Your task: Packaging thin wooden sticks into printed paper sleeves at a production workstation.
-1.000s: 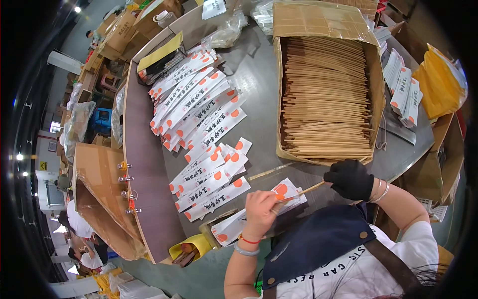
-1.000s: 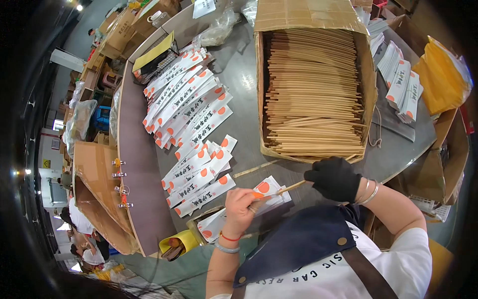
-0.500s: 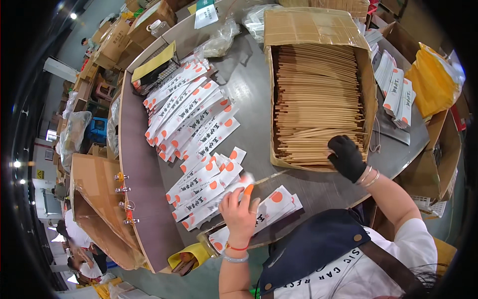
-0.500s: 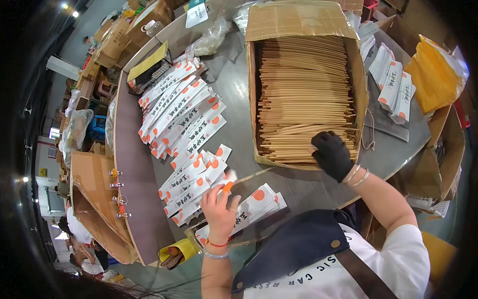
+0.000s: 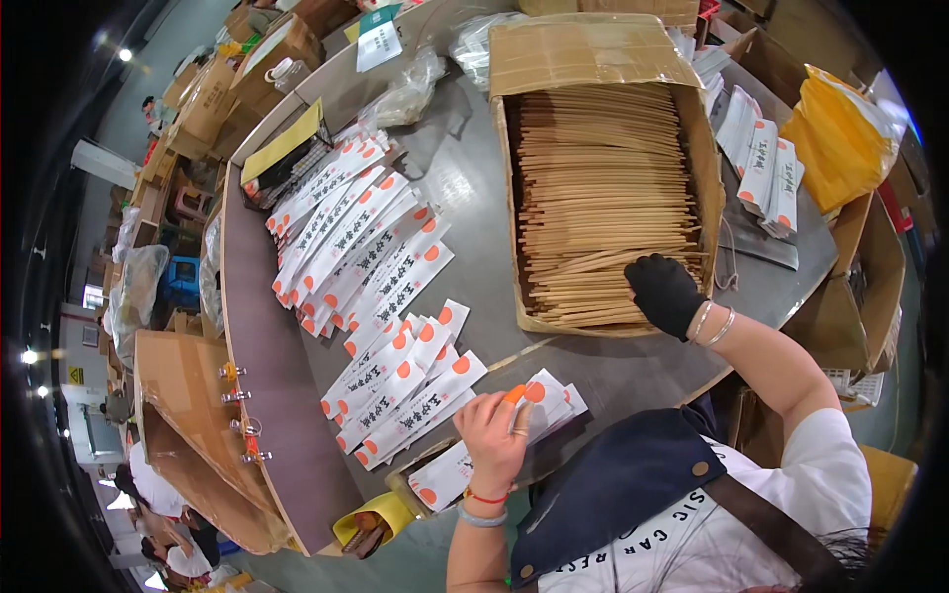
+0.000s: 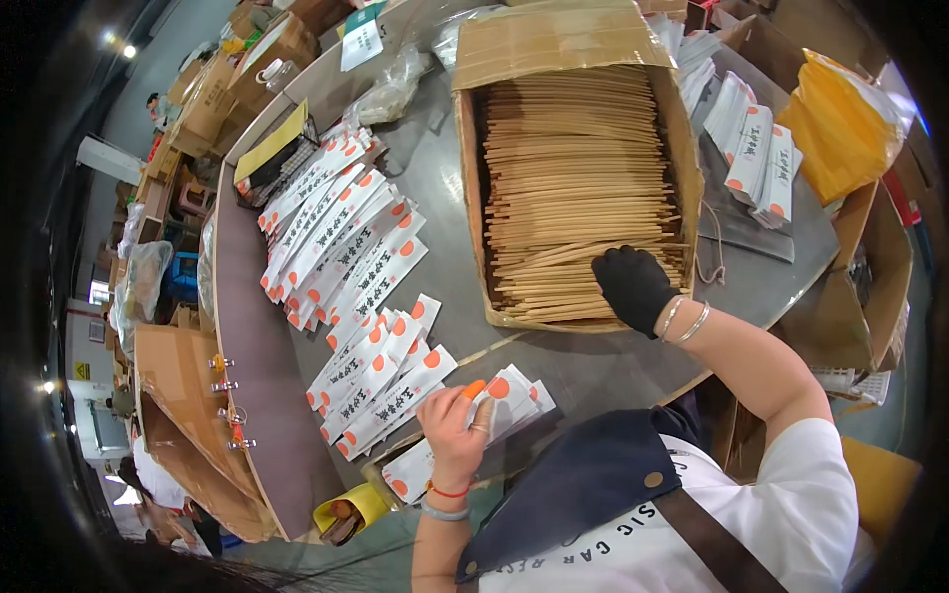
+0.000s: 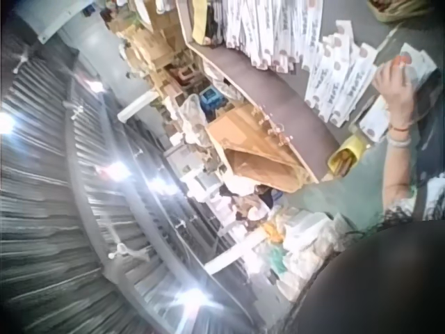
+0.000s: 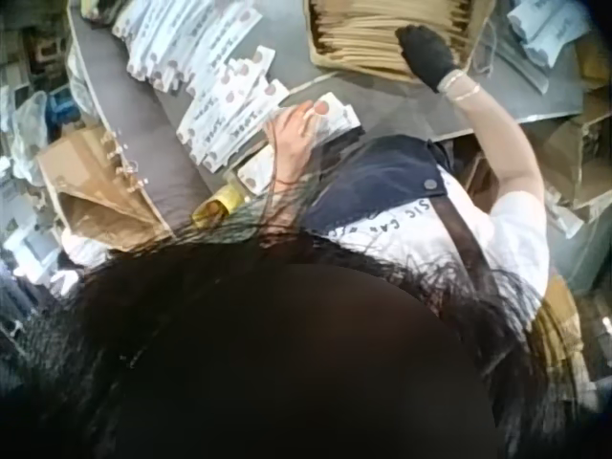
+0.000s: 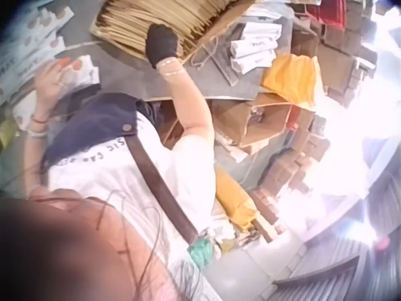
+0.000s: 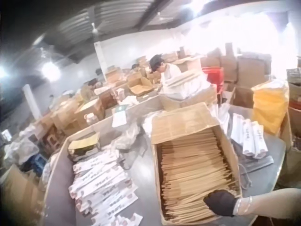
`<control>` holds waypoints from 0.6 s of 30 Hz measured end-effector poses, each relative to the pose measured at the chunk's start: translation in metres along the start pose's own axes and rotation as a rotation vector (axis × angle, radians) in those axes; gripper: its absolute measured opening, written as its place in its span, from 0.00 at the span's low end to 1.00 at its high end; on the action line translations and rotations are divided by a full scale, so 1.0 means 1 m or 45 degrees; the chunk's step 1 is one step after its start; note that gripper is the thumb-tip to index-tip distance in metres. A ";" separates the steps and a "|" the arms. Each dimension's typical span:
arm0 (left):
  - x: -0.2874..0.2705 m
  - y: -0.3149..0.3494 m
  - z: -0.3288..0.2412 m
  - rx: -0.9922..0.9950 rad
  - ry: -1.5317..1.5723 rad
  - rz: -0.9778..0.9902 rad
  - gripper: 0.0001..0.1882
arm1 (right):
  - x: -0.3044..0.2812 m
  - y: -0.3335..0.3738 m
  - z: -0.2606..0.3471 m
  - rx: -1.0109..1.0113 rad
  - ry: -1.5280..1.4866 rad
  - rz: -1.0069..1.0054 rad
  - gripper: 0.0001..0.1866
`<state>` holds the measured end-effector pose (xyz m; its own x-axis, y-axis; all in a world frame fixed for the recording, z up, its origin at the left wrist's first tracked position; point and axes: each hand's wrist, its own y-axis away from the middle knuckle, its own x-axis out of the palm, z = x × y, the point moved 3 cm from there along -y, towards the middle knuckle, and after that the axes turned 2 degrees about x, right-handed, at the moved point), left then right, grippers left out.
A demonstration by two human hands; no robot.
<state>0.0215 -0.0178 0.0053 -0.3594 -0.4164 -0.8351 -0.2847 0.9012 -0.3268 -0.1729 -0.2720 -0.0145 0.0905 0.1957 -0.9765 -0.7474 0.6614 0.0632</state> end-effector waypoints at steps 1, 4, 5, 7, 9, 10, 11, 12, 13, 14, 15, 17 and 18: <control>0.002 -0.003 -0.004 0.024 0.026 -0.006 0.16 | 0.003 0.001 -0.001 -0.050 0.089 -0.006 0.11; 0.005 -0.014 -0.017 0.105 0.066 -0.001 0.15 | -0.006 0.013 -0.006 -0.033 0.175 -0.050 0.09; 0.007 -0.018 -0.020 0.136 0.070 0.001 0.14 | -0.012 0.022 -0.009 0.007 0.169 -0.081 0.08; 0.007 -0.018 -0.017 0.140 0.068 -0.003 0.14 | -0.041 0.054 -0.023 0.165 -0.092 -0.364 0.08; 0.008 -0.018 -0.014 0.171 0.088 0.003 0.13 | -0.052 0.118 -0.054 0.371 -0.238 -0.727 0.07; 0.010 -0.018 -0.013 0.174 0.055 0.007 0.13 | -0.038 0.158 -0.075 0.535 -0.216 -0.796 0.06; 0.013 -0.019 -0.013 0.181 0.030 0.015 0.12 | -0.018 0.205 -0.096 0.706 -0.184 -0.862 0.06; 0.015 -0.020 -0.017 0.233 0.075 0.051 0.12 | 0.001 0.256 -0.111 0.823 -0.186 -0.863 0.06; 0.015 -0.023 -0.021 0.219 0.067 0.045 0.13 | 0.021 0.311 -0.122 0.943 -0.187 -0.864 0.06; 0.014 -0.026 -0.027 0.194 0.050 0.030 0.13 | 0.052 0.369 -0.136 1.132 -0.133 -0.756 0.07; 0.014 -0.028 -0.032 0.232 0.079 0.055 0.13 | 0.084 0.421 -0.149 1.311 -0.091 -0.645 0.09; 0.018 -0.032 -0.040 0.228 0.013 0.143 0.13 | 0.125 0.494 -0.157 1.467 0.056 -0.567 0.10; 0.022 -0.034 -0.044 0.212 0.023 0.195 0.14 | 0.143 0.517 -0.160 1.568 0.193 -0.475 0.11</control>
<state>-0.0159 -0.0624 0.0179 -0.4031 -0.2740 -0.8732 -0.0758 0.9609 -0.2664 -0.6522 -0.0181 -0.1548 0.0256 -0.1737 -0.9845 0.4080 0.9009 -0.1484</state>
